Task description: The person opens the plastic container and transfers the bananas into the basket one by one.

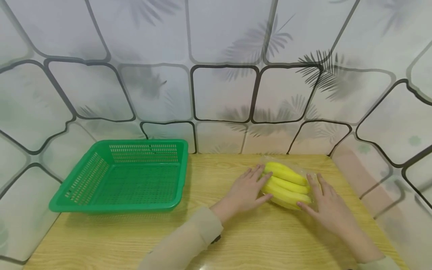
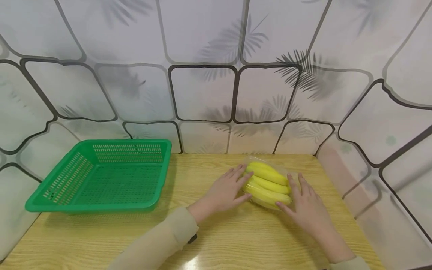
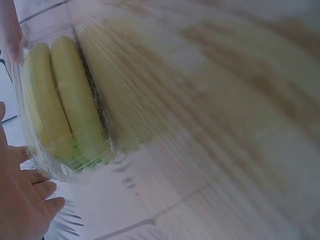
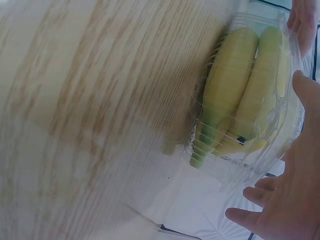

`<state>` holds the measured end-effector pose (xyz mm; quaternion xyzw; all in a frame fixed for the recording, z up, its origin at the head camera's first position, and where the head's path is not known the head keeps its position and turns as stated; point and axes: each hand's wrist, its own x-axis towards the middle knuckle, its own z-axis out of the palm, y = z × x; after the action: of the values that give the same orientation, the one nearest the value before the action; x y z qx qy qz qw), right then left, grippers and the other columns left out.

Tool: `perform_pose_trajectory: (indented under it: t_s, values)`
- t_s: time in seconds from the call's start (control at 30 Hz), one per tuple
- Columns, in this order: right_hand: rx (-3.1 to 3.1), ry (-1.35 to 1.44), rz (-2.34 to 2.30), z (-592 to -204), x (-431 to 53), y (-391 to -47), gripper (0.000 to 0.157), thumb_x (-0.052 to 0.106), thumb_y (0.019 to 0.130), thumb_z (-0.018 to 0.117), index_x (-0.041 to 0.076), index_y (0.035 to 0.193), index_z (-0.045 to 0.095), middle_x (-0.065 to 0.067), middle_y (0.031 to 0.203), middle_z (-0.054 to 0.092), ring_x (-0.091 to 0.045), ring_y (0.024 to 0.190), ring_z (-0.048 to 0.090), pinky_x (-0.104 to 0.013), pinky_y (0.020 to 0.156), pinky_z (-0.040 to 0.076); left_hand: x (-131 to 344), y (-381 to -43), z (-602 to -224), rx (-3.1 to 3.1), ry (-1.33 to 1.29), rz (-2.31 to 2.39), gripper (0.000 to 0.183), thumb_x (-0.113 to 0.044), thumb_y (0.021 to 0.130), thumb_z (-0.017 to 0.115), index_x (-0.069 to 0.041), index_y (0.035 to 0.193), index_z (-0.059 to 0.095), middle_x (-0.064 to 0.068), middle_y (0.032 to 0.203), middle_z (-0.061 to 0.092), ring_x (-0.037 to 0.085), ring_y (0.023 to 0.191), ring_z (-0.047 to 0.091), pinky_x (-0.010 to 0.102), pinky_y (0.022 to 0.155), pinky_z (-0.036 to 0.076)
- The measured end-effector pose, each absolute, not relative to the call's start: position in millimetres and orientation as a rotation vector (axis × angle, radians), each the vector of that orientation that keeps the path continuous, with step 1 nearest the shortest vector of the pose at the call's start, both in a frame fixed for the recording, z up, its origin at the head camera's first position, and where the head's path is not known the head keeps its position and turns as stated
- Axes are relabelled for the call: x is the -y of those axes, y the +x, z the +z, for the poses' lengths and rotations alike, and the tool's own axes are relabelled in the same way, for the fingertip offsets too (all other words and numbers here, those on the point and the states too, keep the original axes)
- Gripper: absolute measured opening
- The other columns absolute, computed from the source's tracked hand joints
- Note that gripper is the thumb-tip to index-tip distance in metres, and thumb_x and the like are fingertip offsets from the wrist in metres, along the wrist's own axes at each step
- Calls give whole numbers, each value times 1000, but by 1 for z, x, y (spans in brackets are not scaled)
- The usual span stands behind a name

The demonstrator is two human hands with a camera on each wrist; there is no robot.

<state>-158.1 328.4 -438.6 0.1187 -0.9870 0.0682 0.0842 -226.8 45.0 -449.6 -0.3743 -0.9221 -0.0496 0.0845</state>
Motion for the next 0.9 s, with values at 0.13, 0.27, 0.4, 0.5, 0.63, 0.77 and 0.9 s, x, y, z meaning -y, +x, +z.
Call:
perform_pose_trajectory:
  t_s: [0.13,0.27,0.4,0.5,0.63,0.77,0.9]
  values:
    - [2949,351,221,-440,-328,-158,102,58,100,66,8,171,11,-42,165,24,-70,138,39,-84,103,41,-45,-228,-450,2747,-1124,-133,75,-63,111,32,-19,170,25,14,177,22,28,165,23,41,135,23]
    - [2947,352,233,-440,-328,-159,101,57,100,66,8,171,12,-42,165,23,-69,138,38,-83,104,41,-45,-228,-450,2737,-1127,-117,75,-64,111,32,-19,170,26,15,177,23,27,165,23,42,135,25]
    - [2953,356,247,-440,-328,-159,101,57,101,66,8,171,13,-42,166,22,-70,138,38,-83,105,39,-44,-228,-451,2719,-1133,-109,75,-63,111,33,-18,170,27,16,176,24,28,165,24,42,134,26]
    - [2961,362,261,-439,-328,-160,100,57,101,65,7,171,14,-42,166,20,-69,140,36,-83,107,38,-42,-227,-451,2714,-1139,-99,75,-63,111,34,-17,170,26,16,176,24,28,165,24,43,134,26]
    - [2969,375,270,-440,-328,-160,99,56,102,65,7,171,13,-42,167,18,-68,142,35,-82,108,37,-39,-225,-450,2730,-1141,-76,76,-64,110,34,-17,170,24,16,177,23,27,165,21,41,135,23]
    - [2970,394,273,-440,-328,-162,99,56,102,64,7,171,13,-41,168,17,-68,143,34,-82,110,36,-36,-223,-449,2740,-1141,-54,78,-64,110,34,-17,171,22,15,177,22,26,166,19,39,135,20]
    - [2957,422,279,-440,-327,-165,97,54,102,65,5,170,16,-41,168,17,-68,143,34,-81,112,35,-33,-222,-449,2736,-1147,-26,79,-65,110,34,-16,171,22,16,177,21,27,165,20,40,135,22]
